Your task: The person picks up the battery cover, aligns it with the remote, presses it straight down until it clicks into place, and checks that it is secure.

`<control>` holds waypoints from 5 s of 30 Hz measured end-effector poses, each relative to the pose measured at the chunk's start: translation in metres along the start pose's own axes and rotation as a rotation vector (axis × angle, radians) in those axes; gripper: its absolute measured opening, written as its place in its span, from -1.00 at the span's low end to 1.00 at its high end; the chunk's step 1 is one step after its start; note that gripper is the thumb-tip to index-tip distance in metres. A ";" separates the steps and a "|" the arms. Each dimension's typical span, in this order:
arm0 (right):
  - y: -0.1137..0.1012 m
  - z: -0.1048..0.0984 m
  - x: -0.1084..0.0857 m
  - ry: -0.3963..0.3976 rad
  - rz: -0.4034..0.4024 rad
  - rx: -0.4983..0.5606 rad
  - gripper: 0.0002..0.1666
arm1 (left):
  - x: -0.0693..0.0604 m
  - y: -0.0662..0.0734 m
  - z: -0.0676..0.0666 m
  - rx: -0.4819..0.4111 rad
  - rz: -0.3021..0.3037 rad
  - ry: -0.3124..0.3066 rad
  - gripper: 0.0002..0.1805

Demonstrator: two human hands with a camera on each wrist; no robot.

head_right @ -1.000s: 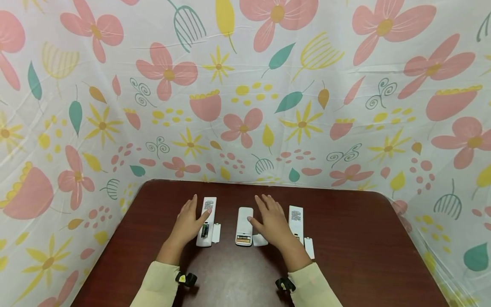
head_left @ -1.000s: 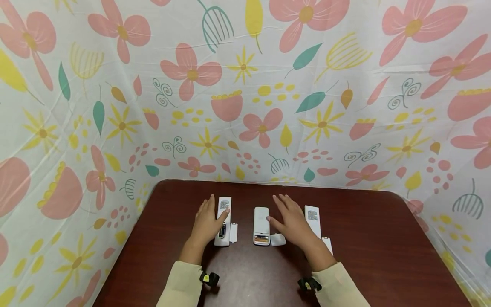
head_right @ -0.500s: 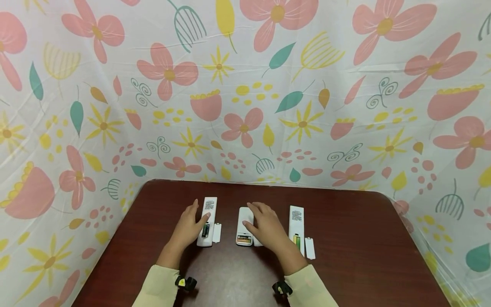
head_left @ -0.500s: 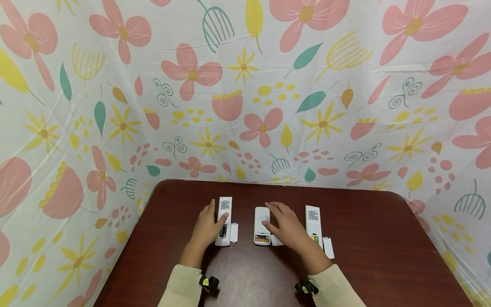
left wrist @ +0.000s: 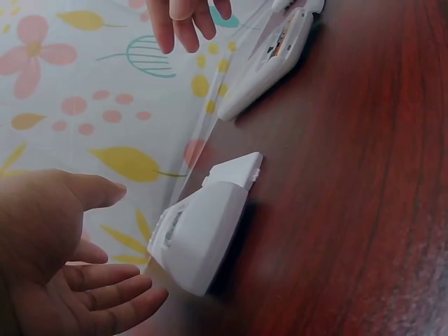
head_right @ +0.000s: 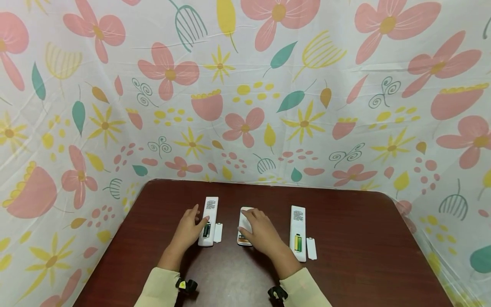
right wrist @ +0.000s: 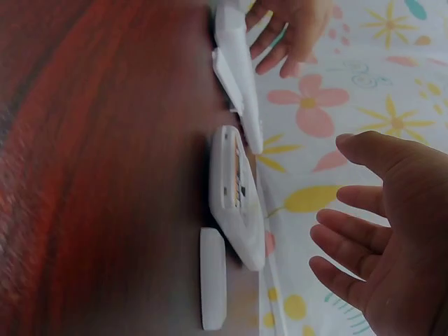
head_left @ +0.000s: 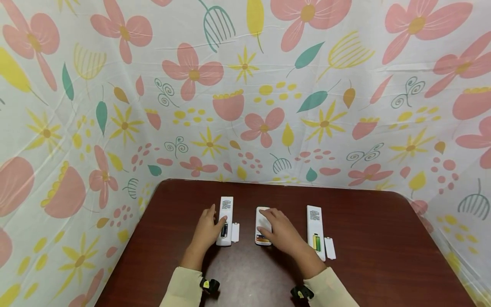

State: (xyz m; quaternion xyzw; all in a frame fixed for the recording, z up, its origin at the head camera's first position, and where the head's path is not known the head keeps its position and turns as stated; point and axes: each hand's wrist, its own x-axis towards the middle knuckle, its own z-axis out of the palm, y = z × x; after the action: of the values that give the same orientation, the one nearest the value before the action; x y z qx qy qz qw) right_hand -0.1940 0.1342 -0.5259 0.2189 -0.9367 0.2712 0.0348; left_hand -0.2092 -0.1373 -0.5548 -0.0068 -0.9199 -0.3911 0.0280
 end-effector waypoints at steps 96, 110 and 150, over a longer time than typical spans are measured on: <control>-0.039 0.067 0.048 -0.232 -0.006 -0.010 -0.16 | -0.004 0.000 0.015 0.109 -0.136 -0.045 -0.39; -0.036 0.072 0.046 -0.212 -0.016 0.011 -0.22 | -0.006 -0.002 0.016 0.072 -0.158 -0.044 -0.48; -0.037 0.074 0.042 -0.152 0.019 0.065 -0.31 | -0.009 -0.007 0.014 -0.339 -0.169 -0.096 -0.62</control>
State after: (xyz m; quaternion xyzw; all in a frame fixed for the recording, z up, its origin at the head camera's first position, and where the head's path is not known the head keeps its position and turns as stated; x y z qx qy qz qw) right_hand -0.2121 0.0507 -0.5630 0.2309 -0.9294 0.2843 -0.0460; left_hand -0.2009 -0.1316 -0.5697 0.0470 -0.8385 -0.5405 -0.0504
